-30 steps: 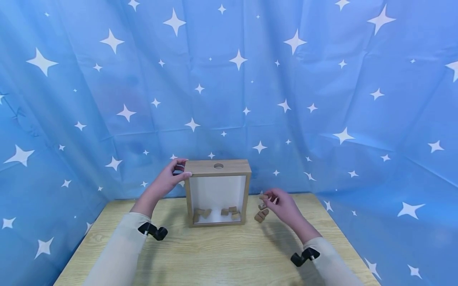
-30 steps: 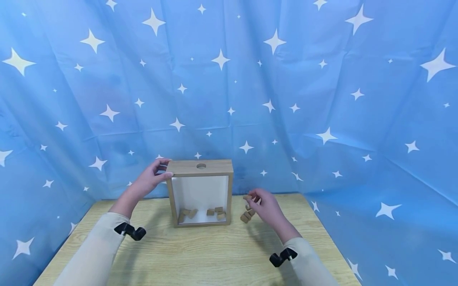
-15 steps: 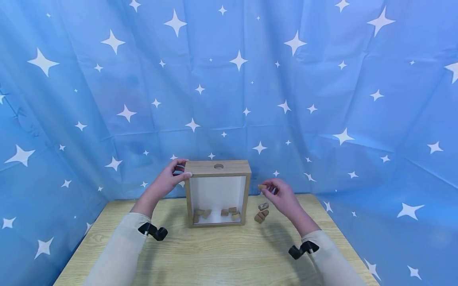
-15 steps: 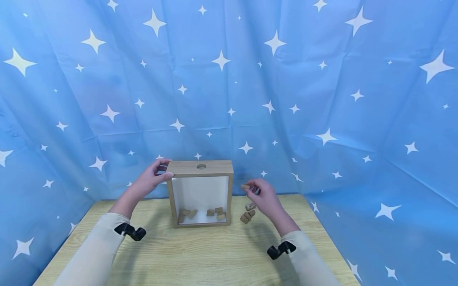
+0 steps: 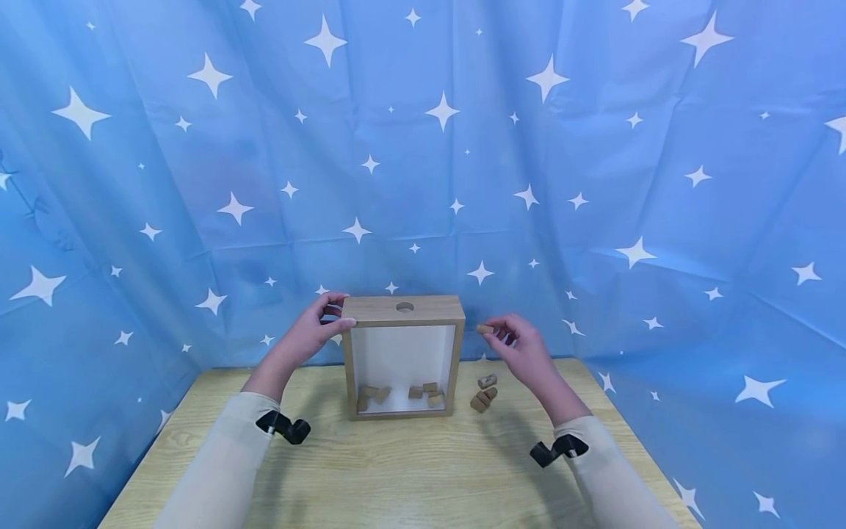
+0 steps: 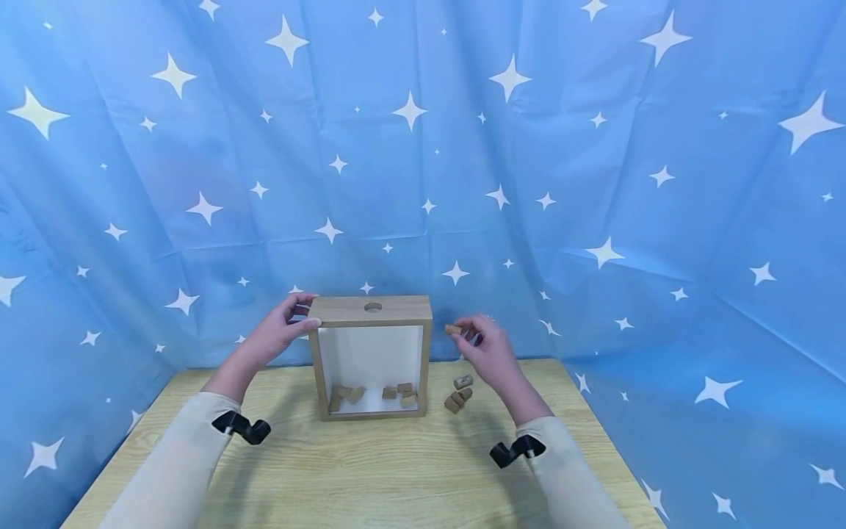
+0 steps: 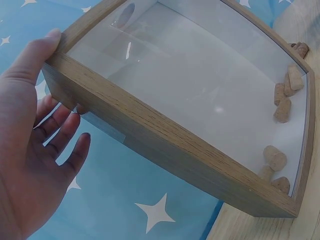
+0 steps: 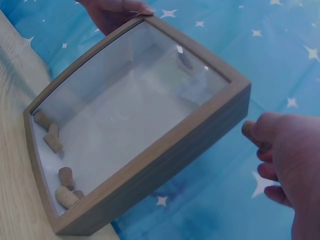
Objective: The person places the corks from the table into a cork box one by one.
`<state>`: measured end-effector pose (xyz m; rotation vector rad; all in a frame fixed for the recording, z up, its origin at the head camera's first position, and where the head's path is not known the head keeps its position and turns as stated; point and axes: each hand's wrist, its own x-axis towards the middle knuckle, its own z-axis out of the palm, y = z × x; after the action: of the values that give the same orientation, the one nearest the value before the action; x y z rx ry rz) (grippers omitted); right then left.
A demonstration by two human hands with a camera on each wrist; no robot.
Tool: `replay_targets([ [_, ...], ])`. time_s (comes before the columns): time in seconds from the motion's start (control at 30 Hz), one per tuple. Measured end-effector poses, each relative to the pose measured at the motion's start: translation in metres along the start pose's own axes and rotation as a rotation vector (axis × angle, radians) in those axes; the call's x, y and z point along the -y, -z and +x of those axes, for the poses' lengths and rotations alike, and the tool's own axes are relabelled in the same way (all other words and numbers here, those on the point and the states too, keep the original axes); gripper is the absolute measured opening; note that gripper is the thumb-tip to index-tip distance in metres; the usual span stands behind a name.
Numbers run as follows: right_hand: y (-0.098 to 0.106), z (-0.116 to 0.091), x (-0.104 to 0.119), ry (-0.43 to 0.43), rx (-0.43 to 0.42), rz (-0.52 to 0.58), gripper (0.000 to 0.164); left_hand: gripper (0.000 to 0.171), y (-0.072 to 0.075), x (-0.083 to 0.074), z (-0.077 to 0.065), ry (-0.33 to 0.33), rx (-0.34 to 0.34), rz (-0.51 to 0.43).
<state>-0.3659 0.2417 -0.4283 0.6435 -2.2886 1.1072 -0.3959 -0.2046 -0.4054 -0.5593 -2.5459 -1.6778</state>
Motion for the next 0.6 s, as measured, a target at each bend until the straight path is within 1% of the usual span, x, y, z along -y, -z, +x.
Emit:
replay_targets([
  [0.2, 0.004, 0.007, 0.006, 0.015, -0.034, 0.009, 0.019, 0.075, 0.000, 0.000, 0.000, -0.008, 0.004, 0.003],
  [0.37, 0.005, 0.015, 0.010, 0.042, -0.055, -0.004, 0.019, 0.075, 0.000, 0.001, 0.001, -0.009, 0.006, 0.004],
  [0.6, 0.005, 0.025, 0.019, 0.060, -0.055, 0.000, 0.017, 0.076, 0.001, 0.000, 0.000, 0.005, 0.002, 0.013],
])
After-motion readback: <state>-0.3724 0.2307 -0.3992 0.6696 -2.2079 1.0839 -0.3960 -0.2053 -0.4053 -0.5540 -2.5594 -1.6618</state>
